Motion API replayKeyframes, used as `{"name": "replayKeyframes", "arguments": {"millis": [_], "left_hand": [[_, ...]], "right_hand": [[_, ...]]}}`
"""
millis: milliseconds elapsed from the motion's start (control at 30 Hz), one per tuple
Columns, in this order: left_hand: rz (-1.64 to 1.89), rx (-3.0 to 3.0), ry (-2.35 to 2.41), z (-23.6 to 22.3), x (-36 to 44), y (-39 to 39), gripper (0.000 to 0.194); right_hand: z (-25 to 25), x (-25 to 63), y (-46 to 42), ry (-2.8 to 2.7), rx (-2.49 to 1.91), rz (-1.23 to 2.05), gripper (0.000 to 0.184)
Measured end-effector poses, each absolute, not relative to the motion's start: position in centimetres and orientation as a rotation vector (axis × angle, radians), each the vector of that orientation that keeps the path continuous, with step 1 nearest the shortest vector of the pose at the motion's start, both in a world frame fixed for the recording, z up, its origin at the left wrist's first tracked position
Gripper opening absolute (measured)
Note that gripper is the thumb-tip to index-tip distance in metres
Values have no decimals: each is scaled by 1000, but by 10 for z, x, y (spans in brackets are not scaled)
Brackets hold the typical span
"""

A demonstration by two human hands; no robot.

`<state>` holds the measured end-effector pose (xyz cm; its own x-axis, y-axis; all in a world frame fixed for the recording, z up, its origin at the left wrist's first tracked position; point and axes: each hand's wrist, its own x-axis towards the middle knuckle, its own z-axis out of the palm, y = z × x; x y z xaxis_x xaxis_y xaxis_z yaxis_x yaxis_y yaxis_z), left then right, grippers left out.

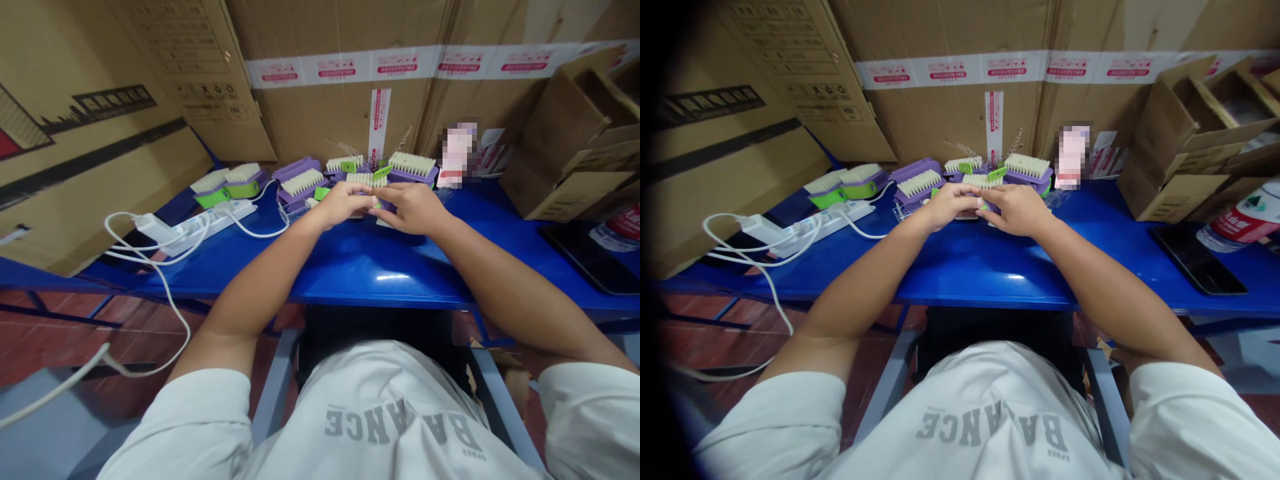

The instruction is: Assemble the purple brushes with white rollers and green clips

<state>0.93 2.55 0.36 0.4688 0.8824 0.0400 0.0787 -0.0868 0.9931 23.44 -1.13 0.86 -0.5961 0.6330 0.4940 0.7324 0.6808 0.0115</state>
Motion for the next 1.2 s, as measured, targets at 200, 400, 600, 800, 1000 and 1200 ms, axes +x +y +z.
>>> {"name": "replayKeyframes", "arguments": {"millis": [200,400,600,800,1000,1200], "left_hand": [[843,1519,882,4,10,25,17],[860,1516,877,4,11,24,18],[876,1508,877,4,11,24,19],[884,1479,893,7,11,22,19],[880,1459,898,9,12,20,20],[871,1431,898,7,12,21,23]], "right_hand": [[9,234,-12,-2434,-1059,-303,55],[8,233,-13,-2424,-1066,-314,53],[9,231,-15,-2429,-1091,-336,54],[11,231,-16,-2443,-1113,-350,54],[12,232,-15,-2482,-1128,-362,55],[13,231,-16,-2489,-1142,-353,52]]}}
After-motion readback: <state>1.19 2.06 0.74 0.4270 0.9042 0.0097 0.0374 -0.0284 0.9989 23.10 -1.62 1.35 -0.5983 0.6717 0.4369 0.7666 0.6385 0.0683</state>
